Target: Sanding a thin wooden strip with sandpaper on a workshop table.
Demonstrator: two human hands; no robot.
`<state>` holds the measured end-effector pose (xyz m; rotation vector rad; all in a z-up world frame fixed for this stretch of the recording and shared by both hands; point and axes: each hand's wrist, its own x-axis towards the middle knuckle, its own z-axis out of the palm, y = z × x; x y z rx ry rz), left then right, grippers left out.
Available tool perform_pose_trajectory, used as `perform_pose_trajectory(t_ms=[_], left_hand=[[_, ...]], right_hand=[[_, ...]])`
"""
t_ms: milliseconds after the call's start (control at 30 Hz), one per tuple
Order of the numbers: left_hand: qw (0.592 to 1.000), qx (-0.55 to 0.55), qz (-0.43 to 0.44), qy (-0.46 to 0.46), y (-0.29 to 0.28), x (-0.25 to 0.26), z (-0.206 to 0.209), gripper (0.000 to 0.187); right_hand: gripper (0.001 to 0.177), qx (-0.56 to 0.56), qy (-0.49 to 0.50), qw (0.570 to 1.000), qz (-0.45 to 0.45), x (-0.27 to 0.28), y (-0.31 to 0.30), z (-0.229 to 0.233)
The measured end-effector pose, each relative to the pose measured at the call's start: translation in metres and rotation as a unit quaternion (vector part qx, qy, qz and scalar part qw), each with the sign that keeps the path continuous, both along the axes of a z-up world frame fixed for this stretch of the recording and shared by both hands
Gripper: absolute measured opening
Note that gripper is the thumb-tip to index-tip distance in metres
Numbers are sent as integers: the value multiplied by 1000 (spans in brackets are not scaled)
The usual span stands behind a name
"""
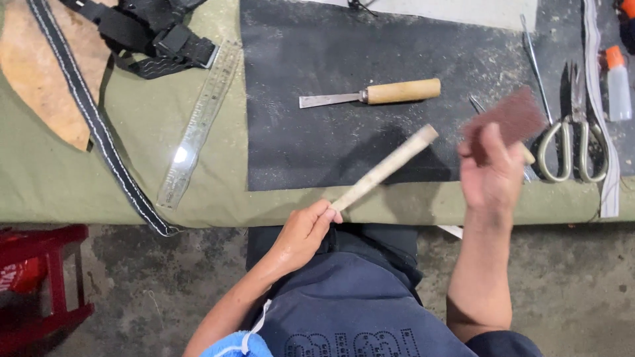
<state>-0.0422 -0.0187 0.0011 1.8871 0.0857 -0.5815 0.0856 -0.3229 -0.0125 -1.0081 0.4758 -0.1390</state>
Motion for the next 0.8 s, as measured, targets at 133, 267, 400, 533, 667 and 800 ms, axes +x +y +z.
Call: perform_pose_trajectory(t_ms=[133, 267, 400, 533, 667, 800], left_hand=[[996, -44, 69, -28, 0, 5, -10, 28], [998, -50, 31, -25, -4, 14, -12, 27], [999, -41, -27, 4, 5, 14, 12, 26], [999, -35, -8, 7, 20, 16, 8, 26], [998, -50, 37, 5, 22, 29, 3, 26], [996, -66, 23, -49, 10, 51, 12, 25]], right_hand=[[12, -31, -53, 987, 152, -46, 37, -6], [25, 71, 56, 962, 257, -88, 101, -16], [19, 38, 83, 963, 255, -54, 100, -31], [16, -15, 66, 983, 169, 17, 46, -11], [13, 6, -24, 999, 38, 35, 8, -11], [30, 56, 48, 982, 176, -37, 46, -39]])
